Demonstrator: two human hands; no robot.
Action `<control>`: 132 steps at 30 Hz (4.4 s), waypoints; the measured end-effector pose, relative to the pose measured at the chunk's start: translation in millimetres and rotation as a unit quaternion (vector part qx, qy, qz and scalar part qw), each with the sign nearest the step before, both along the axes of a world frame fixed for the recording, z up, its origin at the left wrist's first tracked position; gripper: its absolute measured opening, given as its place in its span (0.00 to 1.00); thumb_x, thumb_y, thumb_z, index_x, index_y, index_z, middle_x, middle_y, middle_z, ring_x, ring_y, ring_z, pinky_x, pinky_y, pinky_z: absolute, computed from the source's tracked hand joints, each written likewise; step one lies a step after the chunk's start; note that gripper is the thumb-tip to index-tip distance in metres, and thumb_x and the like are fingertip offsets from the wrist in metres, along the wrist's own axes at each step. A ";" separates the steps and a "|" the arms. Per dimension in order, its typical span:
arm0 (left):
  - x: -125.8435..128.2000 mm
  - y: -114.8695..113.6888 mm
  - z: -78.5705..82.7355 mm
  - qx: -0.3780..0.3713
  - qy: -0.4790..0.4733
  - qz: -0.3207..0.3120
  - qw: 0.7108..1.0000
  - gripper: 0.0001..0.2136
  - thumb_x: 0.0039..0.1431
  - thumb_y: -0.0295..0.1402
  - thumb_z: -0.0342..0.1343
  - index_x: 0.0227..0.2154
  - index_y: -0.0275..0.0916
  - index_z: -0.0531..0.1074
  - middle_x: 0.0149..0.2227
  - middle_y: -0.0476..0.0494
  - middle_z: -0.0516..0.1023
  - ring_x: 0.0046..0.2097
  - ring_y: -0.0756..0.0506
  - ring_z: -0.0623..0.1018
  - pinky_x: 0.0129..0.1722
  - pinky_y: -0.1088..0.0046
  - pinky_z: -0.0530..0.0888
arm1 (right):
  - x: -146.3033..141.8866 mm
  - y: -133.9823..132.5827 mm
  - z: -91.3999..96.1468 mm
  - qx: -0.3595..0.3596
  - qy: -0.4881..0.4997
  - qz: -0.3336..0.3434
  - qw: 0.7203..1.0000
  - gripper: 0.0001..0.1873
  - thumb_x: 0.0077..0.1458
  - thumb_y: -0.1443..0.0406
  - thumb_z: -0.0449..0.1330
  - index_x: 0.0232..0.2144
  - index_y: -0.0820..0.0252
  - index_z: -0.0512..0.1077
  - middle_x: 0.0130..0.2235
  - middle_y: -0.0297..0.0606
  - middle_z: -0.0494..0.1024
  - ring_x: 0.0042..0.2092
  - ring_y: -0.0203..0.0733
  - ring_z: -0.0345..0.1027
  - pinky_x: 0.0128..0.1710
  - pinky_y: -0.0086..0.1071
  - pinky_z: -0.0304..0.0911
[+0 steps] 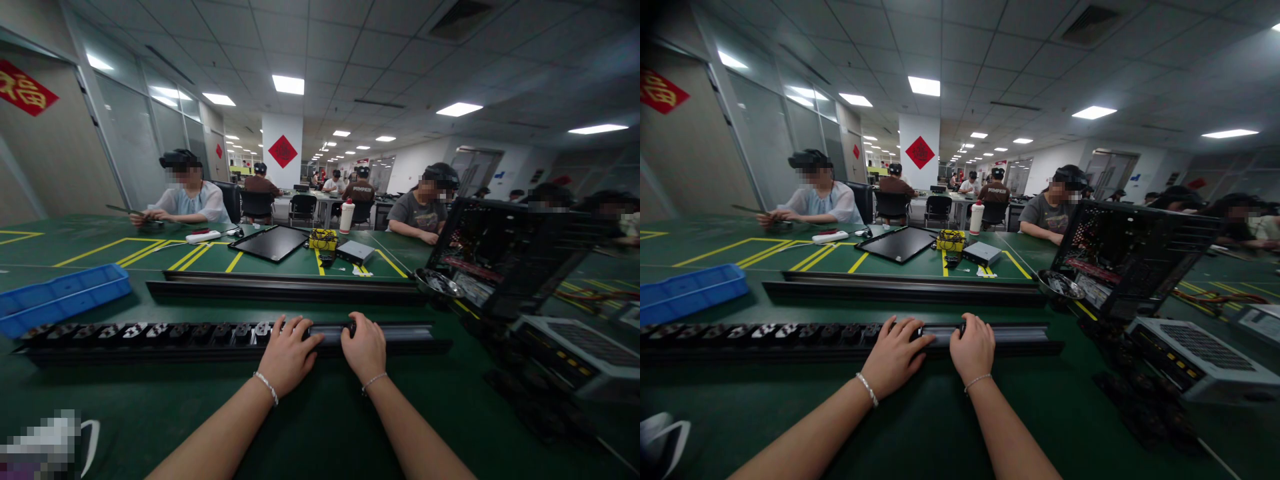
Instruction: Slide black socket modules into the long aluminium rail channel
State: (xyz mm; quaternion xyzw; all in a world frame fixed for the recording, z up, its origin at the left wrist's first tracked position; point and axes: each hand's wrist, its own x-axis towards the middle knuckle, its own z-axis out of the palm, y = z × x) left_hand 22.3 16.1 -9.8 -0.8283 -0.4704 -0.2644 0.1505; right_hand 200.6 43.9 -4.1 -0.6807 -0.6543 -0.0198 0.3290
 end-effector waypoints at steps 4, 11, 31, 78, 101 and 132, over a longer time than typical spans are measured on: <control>0.0 0.3 0.1 -0.011 0.003 0.003 1.000 0.15 0.53 0.36 0.56 0.45 0.54 0.69 0.49 0.47 0.69 0.53 0.40 0.65 0.55 0.50 0.55 | 0.1 -1.4 -0.3 0.003 -0.011 0.001 1.000 0.15 0.49 0.66 0.51 0.40 0.61 0.68 0.41 0.41 0.74 0.47 0.44 0.64 0.52 0.36 0.48; 0.1 0.7 -0.3 -0.016 0.000 -0.002 1.000 0.15 0.53 0.36 0.55 0.45 0.53 0.69 0.50 0.46 0.69 0.54 0.39 0.65 0.55 0.49 0.55 | -0.1 -2.1 -3.4 0.011 -0.022 -0.006 1.000 0.18 0.49 0.66 0.52 0.44 0.63 0.66 0.46 0.43 0.73 0.50 0.44 0.62 0.56 0.39 0.43; 0.6 0.3 -0.3 -0.010 0.000 0.000 1.000 0.16 0.53 0.36 0.56 0.45 0.53 0.69 0.49 0.46 0.69 0.54 0.39 0.65 0.55 0.50 0.55 | 1.4 -0.2 -2.0 0.005 -0.028 0.002 1.000 0.15 0.49 0.66 0.51 0.41 0.62 0.67 0.43 0.42 0.74 0.48 0.44 0.64 0.55 0.38 0.45; 0.3 1.0 -0.6 -0.010 0.003 0.003 1.000 0.15 0.53 0.37 0.55 0.45 0.54 0.69 0.49 0.47 0.69 0.53 0.39 0.65 0.55 0.49 0.55 | 6.8 1.0 -0.1 -0.020 -0.004 -0.008 1.000 0.16 0.49 0.65 0.51 0.42 0.60 0.66 0.41 0.41 0.75 0.46 0.43 0.66 0.56 0.40 0.44; 0.9 0.8 -0.9 -0.013 -0.001 0.003 1.000 0.15 0.53 0.37 0.55 0.46 0.55 0.69 0.49 0.47 0.69 0.53 0.39 0.65 0.55 0.49 0.54 | 11.9 0.7 -1.7 -0.024 -0.023 -0.020 0.999 0.17 0.49 0.63 0.51 0.43 0.59 0.66 0.46 0.41 0.73 0.50 0.44 0.63 0.58 0.44 0.40; 0.6 0.1 0.4 -0.017 -0.004 0.001 1.000 0.15 0.53 0.36 0.55 0.46 0.54 0.69 0.49 0.46 0.69 0.53 0.39 0.65 0.55 0.49 0.54 | 13.7 -0.5 1.6 -0.038 -0.025 -0.019 0.999 0.19 0.49 0.64 0.51 0.45 0.60 0.65 0.47 0.43 0.72 0.52 0.45 0.61 0.58 0.46 0.38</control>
